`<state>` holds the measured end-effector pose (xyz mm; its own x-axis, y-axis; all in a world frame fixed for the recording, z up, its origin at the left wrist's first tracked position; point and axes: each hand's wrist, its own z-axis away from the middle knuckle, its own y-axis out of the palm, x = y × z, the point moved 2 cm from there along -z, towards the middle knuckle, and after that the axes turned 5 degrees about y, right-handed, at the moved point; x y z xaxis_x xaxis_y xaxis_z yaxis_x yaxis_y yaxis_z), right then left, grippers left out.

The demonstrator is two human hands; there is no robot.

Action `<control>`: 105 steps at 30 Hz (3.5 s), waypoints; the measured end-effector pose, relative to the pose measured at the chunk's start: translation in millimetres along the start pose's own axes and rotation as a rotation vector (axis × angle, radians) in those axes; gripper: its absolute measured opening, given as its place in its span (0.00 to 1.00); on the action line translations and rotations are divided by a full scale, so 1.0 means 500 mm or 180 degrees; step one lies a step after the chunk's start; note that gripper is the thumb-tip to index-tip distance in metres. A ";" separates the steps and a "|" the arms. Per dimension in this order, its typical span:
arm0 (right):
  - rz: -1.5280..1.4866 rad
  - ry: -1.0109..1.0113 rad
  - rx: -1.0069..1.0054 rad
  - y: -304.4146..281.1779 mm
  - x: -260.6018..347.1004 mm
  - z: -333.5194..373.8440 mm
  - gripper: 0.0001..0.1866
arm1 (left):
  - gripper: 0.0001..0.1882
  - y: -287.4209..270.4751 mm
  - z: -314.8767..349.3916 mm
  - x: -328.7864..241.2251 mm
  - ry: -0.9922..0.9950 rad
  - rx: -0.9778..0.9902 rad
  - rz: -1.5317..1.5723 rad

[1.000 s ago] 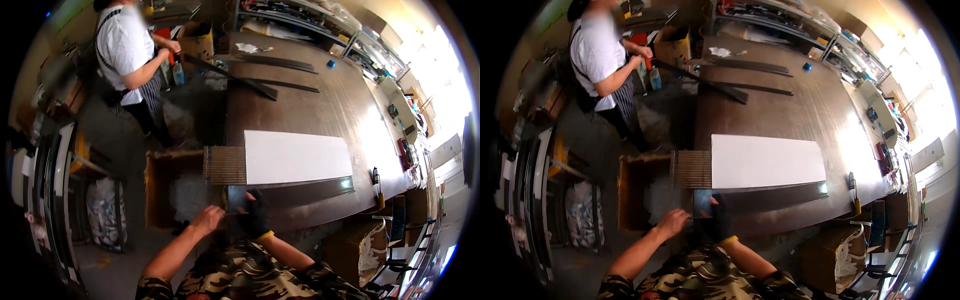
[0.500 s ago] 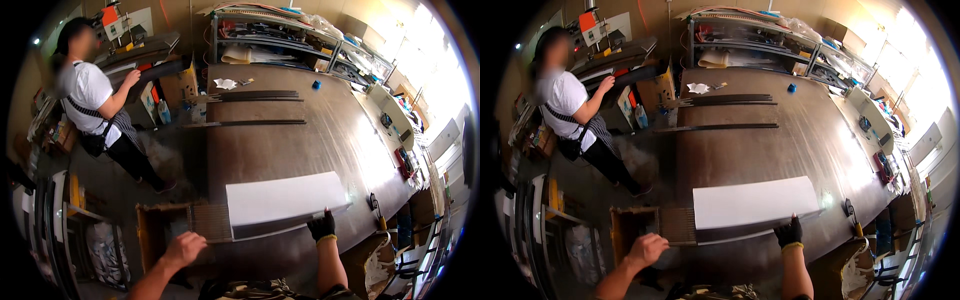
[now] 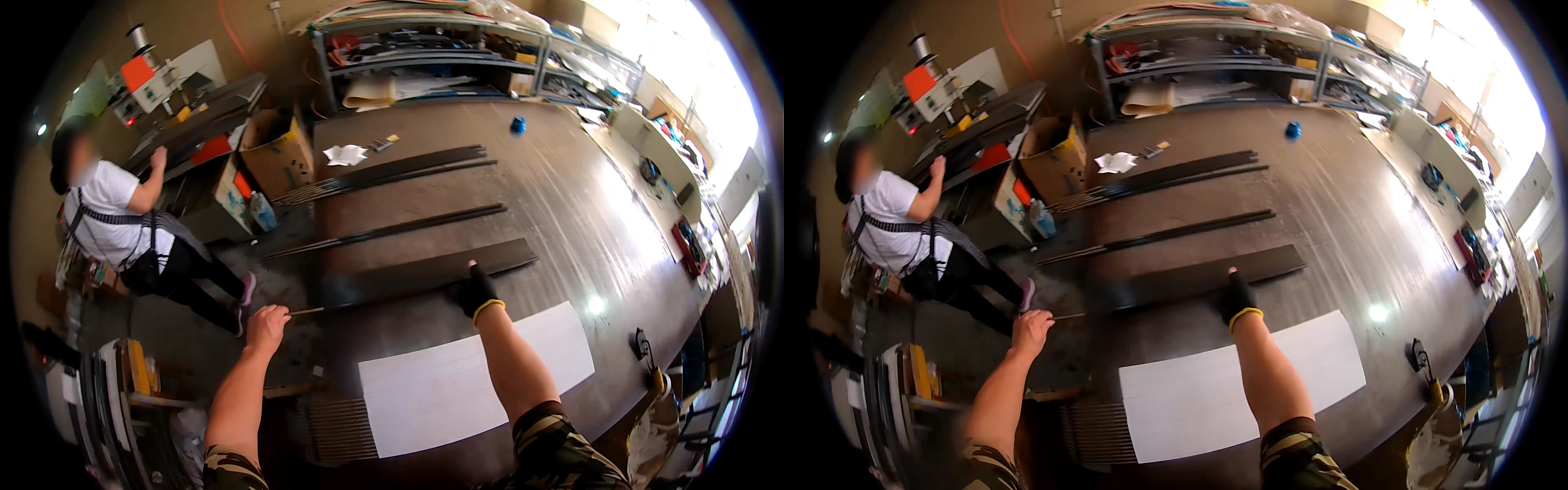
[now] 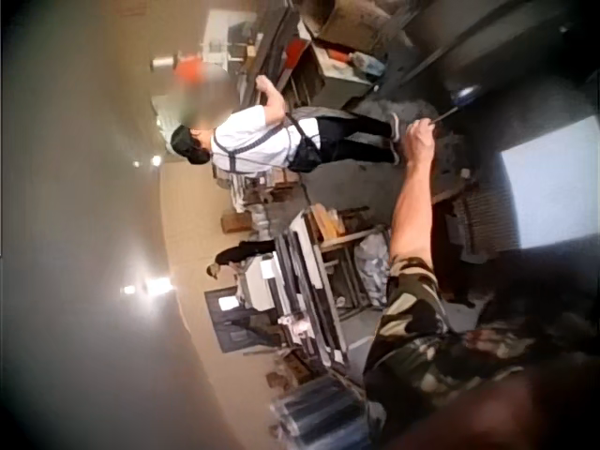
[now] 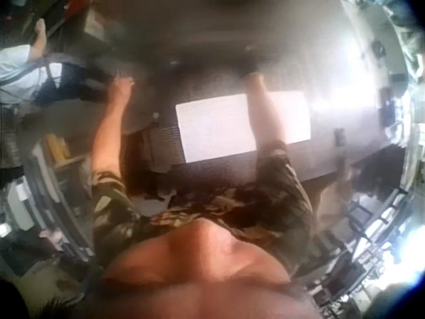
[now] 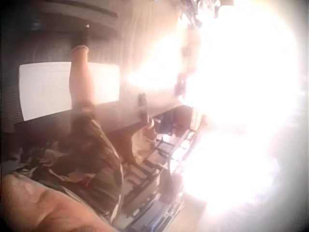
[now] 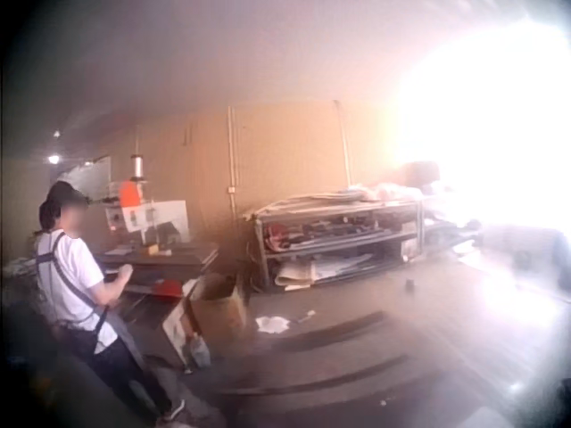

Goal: The person places a white sheet on a table and repeatedly aligns and presses black slats onto it, then uses a small stick to smooth or press the slats. A coworker in an apron handles similar slats nearby. The person continues to adjust and press the slats across the sheet.

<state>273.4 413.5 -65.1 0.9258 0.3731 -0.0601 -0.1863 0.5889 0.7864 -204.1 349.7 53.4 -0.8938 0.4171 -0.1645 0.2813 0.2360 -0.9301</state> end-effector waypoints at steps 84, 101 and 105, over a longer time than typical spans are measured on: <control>0.8756 -0.1142 0.0615 -0.353 -0.566 0.542 0.09 | 0.03 0.017 0.692 -0.525 -0.0110 -0.0216 0.1661; 0.8442 -0.0801 0.0222 -0.348 -0.499 0.526 0.22 | 0.04 0.016 0.696 -0.526 -0.0215 -0.0041 0.1495; 0.8982 -0.0946 0.0453 -0.321 -0.594 0.561 0.23 | 0.04 0.005 0.691 -0.526 -0.0150 -0.0114 0.1490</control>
<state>120.4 7.3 -0.9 -0.8905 -0.2793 0.3592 -0.1698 -0.5284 -0.8318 -88.9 -62.6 -18.9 -0.6827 0.4457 -0.5790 0.6689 0.0624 -0.7407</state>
